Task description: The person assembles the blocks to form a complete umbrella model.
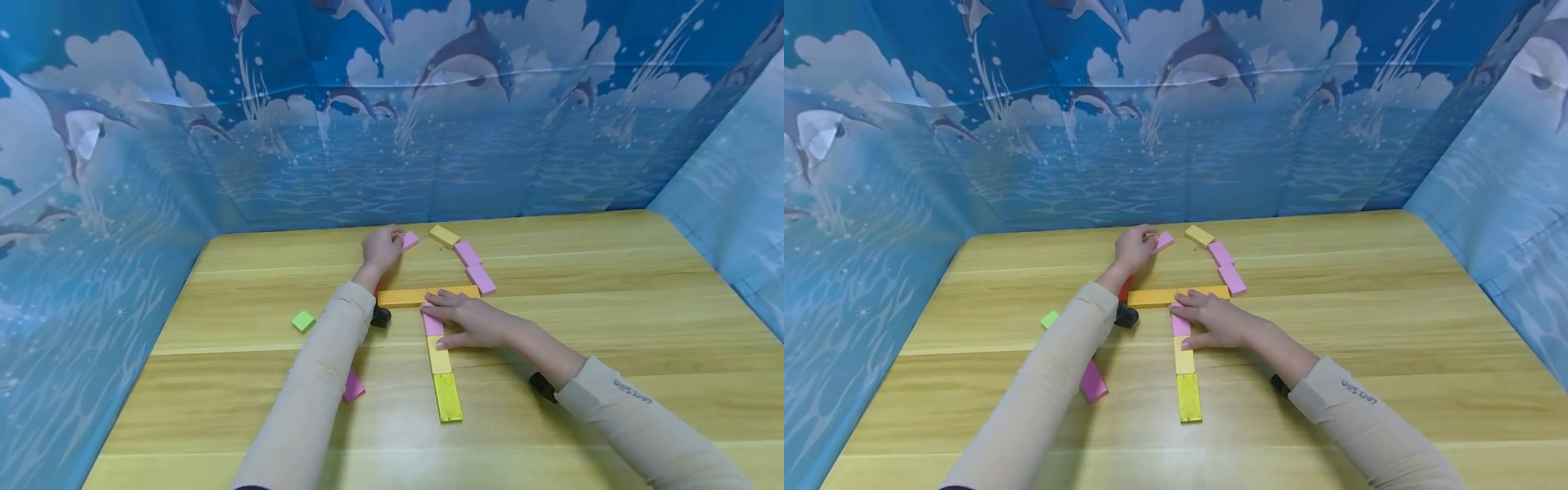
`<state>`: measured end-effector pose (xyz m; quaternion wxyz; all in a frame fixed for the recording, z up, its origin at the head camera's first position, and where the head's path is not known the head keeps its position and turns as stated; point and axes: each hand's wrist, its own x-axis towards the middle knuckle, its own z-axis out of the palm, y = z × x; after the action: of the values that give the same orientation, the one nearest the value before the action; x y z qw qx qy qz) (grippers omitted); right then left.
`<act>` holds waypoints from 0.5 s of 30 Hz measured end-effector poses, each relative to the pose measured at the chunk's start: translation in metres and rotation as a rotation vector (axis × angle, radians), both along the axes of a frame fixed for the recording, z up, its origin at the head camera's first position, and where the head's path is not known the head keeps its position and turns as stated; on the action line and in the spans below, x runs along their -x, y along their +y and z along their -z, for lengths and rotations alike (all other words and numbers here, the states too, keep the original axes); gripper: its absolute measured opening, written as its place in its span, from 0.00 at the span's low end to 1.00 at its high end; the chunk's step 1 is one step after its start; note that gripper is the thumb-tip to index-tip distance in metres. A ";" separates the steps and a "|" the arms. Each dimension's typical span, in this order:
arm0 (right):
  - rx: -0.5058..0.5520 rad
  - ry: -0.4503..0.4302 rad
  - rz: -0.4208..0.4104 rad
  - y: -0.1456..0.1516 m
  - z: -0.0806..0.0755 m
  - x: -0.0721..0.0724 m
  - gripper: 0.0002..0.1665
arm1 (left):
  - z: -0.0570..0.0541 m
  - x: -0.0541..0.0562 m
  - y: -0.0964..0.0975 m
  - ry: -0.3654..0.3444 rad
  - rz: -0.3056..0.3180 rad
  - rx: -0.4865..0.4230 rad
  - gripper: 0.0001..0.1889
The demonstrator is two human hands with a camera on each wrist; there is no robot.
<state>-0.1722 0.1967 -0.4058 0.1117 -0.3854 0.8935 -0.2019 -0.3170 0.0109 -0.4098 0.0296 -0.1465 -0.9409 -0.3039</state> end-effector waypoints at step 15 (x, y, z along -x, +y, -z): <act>0.009 -0.008 -0.005 0.001 0.001 0.001 0.39 | 0.002 -0.015 0.050 -0.028 0.356 0.650 0.26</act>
<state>-0.1727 0.1978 -0.4063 0.1141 -0.3874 0.8910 -0.2073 -0.3016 0.0612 -0.4121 -0.0847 -0.3055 -0.9484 0.0085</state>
